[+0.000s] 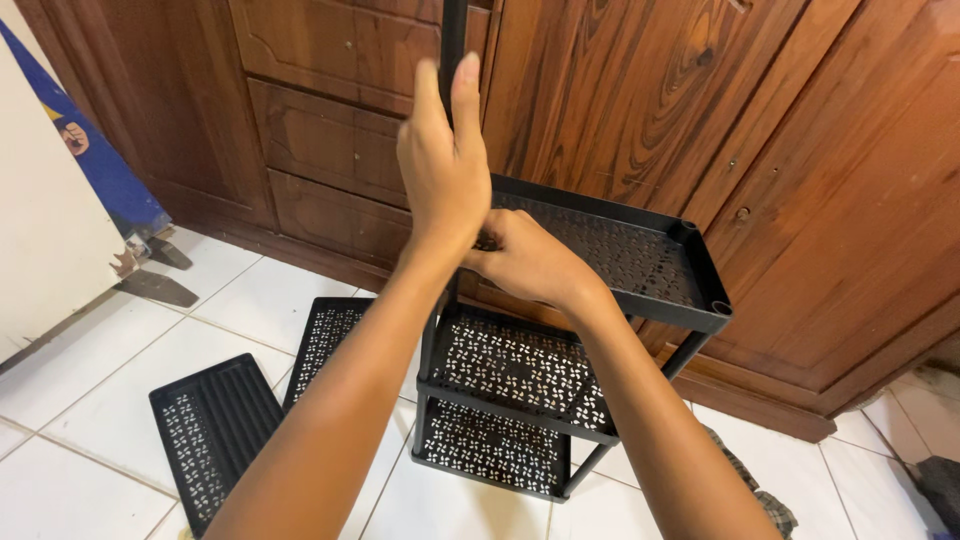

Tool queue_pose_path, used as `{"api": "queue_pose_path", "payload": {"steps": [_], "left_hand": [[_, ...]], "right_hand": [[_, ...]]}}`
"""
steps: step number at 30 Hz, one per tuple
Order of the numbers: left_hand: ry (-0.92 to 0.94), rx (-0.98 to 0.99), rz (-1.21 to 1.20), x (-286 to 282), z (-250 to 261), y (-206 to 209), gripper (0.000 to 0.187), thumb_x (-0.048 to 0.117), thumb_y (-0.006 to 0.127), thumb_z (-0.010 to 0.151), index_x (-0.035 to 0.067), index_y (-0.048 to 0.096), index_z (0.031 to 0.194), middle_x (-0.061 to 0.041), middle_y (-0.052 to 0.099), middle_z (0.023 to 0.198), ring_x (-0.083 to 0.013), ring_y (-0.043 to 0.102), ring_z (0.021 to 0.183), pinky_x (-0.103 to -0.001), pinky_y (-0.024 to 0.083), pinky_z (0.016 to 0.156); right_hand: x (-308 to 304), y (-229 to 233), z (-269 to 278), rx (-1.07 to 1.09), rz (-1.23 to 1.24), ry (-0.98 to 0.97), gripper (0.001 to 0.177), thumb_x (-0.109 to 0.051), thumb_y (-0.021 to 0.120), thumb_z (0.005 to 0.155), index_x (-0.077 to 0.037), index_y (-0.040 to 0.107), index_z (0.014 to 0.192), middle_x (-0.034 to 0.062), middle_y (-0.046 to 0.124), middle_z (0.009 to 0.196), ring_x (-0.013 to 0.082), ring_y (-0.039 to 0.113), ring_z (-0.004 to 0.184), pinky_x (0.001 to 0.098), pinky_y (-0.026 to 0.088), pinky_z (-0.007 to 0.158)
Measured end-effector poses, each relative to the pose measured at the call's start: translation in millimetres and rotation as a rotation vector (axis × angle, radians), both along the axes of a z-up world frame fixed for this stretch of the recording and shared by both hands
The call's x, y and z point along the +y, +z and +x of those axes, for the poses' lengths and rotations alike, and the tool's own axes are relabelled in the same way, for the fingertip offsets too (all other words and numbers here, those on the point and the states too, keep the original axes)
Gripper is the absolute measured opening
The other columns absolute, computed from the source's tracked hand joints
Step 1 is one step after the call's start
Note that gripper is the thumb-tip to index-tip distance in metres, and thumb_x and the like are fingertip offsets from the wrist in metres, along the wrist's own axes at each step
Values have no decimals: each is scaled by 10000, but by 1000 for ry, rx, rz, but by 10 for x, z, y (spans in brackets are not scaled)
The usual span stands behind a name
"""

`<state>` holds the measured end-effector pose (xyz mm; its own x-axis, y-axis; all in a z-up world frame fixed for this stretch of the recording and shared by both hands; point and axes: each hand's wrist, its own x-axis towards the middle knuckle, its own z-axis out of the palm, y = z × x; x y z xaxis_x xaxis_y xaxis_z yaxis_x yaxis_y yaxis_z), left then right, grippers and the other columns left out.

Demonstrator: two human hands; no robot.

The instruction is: The person assembles a black metal shelving unit by inserting vertical poles into the corners of perforated trays. They repeatedly insert and remove the poles, adjusting the trays and checking fit. The unit remains partially assembled with trays and poles visible on the floor.

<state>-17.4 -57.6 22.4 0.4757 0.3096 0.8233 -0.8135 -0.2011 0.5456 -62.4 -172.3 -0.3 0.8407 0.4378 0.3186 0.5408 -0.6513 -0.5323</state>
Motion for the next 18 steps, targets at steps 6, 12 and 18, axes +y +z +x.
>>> {"api": "queue_pose_path", "payload": {"steps": [6, 12, 18], "left_hand": [[109, 163, -42, -85, -166, -87, 390, 385, 482, 1092, 56, 568, 900, -3, 505, 557, -148, 540, 488, -377, 428, 514], [15, 183, -85, -22, -178, -9, 517, 415, 545, 1062, 95, 526, 656, 36, 407, 525, -101, 377, 469, -332, 285, 469], [-108, 64, -53, 44, -21, -56, 556, 450, 570, 1071, 136, 458, 625, 64, 375, 555, -51, 344, 520, -297, 272, 484]], "right_hand": [[-9, -32, 64, -19, 89, 29, 366, -164, 688, 833, 27, 681, 1145, 189, 775, 1017, 273, 754, 937, 373, 573, 833], [37, 49, -17, 175, -52, -133, 378, -206, 714, 832, 11, 722, 1142, 198, 794, 1011, 300, 774, 909, 387, 584, 857], [-19, 83, -30, 69, 32, 103, 591, -265, 776, 819, 10, 626, 1321, 208, 714, 1285, 299, 681, 1217, 389, 471, 1091]]}}
